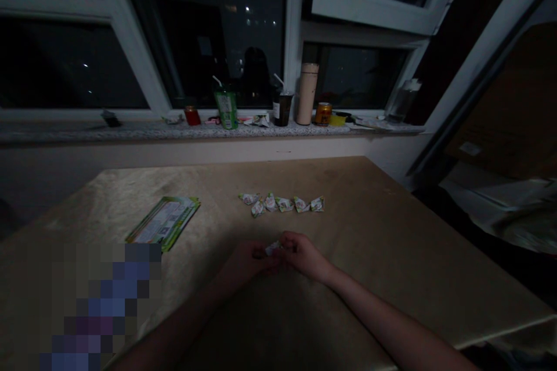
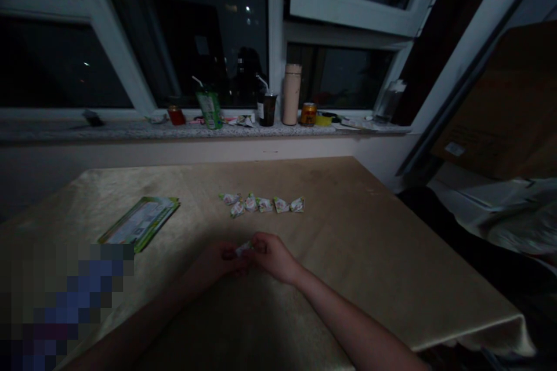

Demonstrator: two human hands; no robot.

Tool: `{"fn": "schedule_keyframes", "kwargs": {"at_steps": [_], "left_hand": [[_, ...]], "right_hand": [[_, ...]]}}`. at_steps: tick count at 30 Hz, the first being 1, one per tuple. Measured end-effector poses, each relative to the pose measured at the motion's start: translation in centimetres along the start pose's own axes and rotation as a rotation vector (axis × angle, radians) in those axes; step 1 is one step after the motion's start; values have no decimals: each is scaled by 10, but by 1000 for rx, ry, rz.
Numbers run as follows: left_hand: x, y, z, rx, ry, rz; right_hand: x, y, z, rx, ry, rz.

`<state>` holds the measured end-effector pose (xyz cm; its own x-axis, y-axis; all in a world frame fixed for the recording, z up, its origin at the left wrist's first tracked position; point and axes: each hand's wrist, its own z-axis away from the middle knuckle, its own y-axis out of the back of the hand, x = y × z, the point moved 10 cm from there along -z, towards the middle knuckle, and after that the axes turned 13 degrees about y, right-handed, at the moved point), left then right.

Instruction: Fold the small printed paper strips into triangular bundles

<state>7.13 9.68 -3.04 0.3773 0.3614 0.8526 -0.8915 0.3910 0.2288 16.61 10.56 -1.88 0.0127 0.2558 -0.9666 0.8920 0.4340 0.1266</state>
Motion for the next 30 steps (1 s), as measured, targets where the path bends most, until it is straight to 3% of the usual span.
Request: {"fn": "schedule_keyframes", "kwargs": {"at_steps": [15,18,24,30], "left_hand": [[12,7,-1,57,-129,-2],[14,5,2,49,-151,-34],[19,17,7,163,-168,-36],[22,16,12,149,-159,4]], "right_hand": [[5,13,-4,103,-5,-207],[2,12,-4,81,-5,-218],[5,11,-4,61,-31,-201],[6,-7,1,-117,-14,-64]]}}
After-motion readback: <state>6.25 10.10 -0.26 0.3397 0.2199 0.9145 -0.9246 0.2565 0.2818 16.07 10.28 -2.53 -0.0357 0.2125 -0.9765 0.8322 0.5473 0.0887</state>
